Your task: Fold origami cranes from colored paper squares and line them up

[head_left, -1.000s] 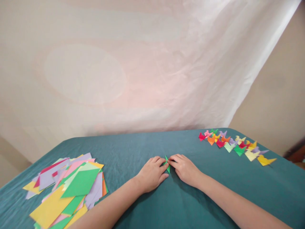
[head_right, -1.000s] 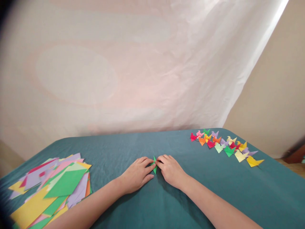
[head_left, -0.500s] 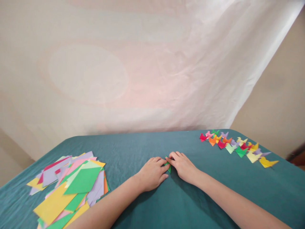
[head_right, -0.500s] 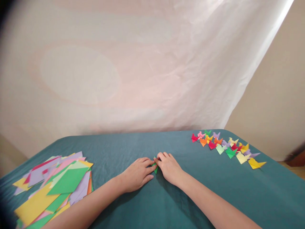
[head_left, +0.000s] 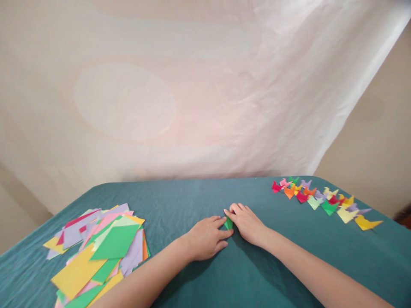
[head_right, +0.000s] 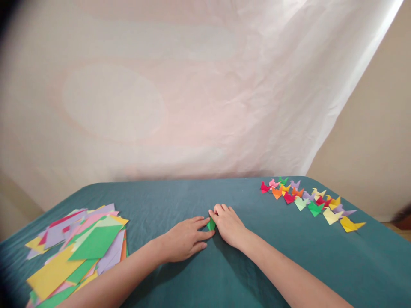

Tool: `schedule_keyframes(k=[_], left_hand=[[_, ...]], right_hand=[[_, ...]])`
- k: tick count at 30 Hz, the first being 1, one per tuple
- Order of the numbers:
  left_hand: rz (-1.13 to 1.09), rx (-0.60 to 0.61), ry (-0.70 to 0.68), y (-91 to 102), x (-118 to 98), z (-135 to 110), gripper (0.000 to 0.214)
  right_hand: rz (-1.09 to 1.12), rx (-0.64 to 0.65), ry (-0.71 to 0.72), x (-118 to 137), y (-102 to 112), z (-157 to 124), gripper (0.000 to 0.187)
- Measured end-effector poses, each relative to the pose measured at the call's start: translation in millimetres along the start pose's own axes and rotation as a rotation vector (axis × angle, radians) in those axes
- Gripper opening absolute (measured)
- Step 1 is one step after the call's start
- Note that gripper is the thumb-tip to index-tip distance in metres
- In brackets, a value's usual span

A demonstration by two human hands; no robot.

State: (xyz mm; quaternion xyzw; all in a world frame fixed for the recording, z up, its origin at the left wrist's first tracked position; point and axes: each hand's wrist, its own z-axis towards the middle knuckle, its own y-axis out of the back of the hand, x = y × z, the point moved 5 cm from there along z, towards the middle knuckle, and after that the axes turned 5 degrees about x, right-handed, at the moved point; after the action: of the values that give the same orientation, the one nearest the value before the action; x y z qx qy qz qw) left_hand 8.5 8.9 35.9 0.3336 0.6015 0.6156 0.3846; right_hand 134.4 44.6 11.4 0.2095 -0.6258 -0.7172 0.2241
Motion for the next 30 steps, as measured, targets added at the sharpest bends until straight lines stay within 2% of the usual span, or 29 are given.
schedule_keyframes(k=[7, 10, 15, 21, 25, 30], left_hand=[[-0.003, 0.032, 0.003, 1.1, 1, -1, 0.037], [-0.022, 0.04, 0.002, 1.4, 0, -1, 0.037], [-0.097, 0.065, -0.014, 5.8, 3, -1, 0.037], [-0.288, 0.071, -0.049, 15.8, 23, -4, 0.036], [-0.257, 0.036, 0.008, 13.2, 32, -5, 0.034], [-0.2, 0.022, 0.029, 4.5, 26, -5, 0.041]], right_hand=[[0.213, 0.003, 0.031, -8, 2, -16, 0.049], [0.179, 0.013, 0.077, -1, 2, -25, 0.055], [0.067, -0.032, 0.048, 10, 0, -32, 0.043], [0.052, -0.022, 0.042, 12, 3, -31, 0.039], [0.01, -0.004, 0.034, 12, 2, -31, 0.038], [-0.022, -0.012, 0.032, 11, -1, -31, 0.04]])
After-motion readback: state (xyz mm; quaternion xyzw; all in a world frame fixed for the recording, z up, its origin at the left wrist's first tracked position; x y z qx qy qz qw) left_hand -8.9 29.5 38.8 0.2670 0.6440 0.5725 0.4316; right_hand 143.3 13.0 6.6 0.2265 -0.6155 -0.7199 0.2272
